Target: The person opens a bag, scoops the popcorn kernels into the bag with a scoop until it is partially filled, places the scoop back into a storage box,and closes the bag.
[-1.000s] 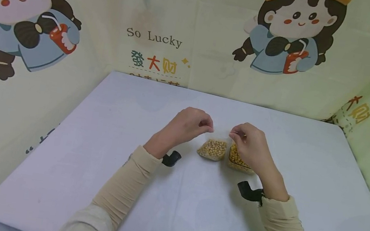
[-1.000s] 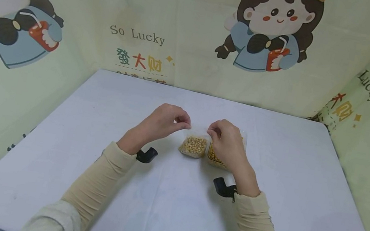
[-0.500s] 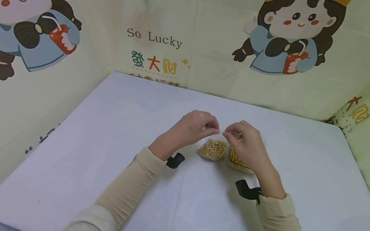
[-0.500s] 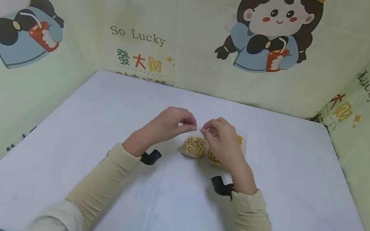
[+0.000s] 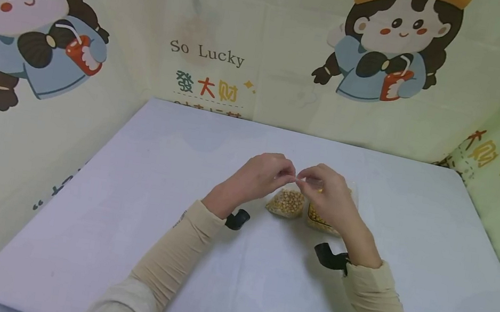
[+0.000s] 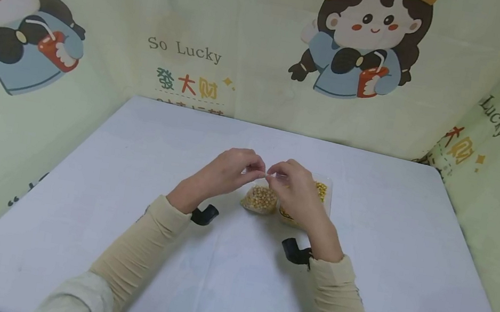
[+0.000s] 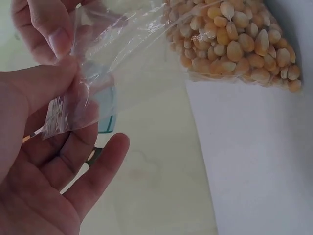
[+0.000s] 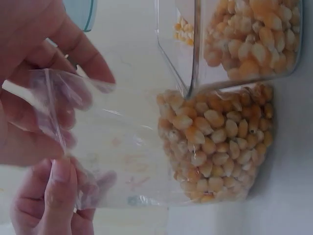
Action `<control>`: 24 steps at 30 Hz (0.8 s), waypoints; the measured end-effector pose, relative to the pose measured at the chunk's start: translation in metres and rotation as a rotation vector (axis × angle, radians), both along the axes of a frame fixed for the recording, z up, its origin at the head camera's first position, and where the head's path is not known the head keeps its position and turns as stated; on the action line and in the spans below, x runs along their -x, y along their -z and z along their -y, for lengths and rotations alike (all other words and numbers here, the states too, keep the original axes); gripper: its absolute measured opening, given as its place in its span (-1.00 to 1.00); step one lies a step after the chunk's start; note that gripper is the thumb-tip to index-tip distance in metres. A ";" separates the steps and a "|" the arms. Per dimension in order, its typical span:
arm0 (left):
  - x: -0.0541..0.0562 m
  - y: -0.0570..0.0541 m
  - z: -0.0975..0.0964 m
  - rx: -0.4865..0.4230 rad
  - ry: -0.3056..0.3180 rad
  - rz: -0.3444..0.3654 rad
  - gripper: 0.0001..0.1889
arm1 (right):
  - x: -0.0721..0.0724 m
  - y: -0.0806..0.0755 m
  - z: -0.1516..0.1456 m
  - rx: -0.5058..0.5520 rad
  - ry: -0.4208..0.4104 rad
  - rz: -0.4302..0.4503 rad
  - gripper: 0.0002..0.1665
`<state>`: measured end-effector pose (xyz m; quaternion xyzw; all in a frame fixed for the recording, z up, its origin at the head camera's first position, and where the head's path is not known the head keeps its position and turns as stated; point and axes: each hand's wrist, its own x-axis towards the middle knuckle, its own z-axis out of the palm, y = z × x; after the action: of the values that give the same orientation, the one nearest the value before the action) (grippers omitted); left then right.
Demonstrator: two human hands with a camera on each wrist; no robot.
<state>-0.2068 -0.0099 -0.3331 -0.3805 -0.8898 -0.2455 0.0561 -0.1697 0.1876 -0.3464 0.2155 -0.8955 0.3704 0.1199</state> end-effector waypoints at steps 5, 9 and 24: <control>-0.001 0.002 0.001 -0.022 -0.005 -0.068 -0.82 | -0.001 -0.001 0.004 0.003 -0.017 -0.026 -0.93; -0.001 0.003 0.002 -0.038 0.003 -0.111 -0.82 | -0.001 0.001 0.005 -0.007 0.005 -0.058 -0.93; 0.003 0.003 0.020 0.050 0.016 -0.329 -0.86 | 0.000 0.002 -0.016 -0.294 -0.061 -0.410 -0.92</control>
<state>-0.2096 -0.0294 -0.3359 -0.4240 -0.8714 -0.1581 0.1896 -0.1698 0.2033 -0.3484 0.3282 -0.8898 0.1883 0.2551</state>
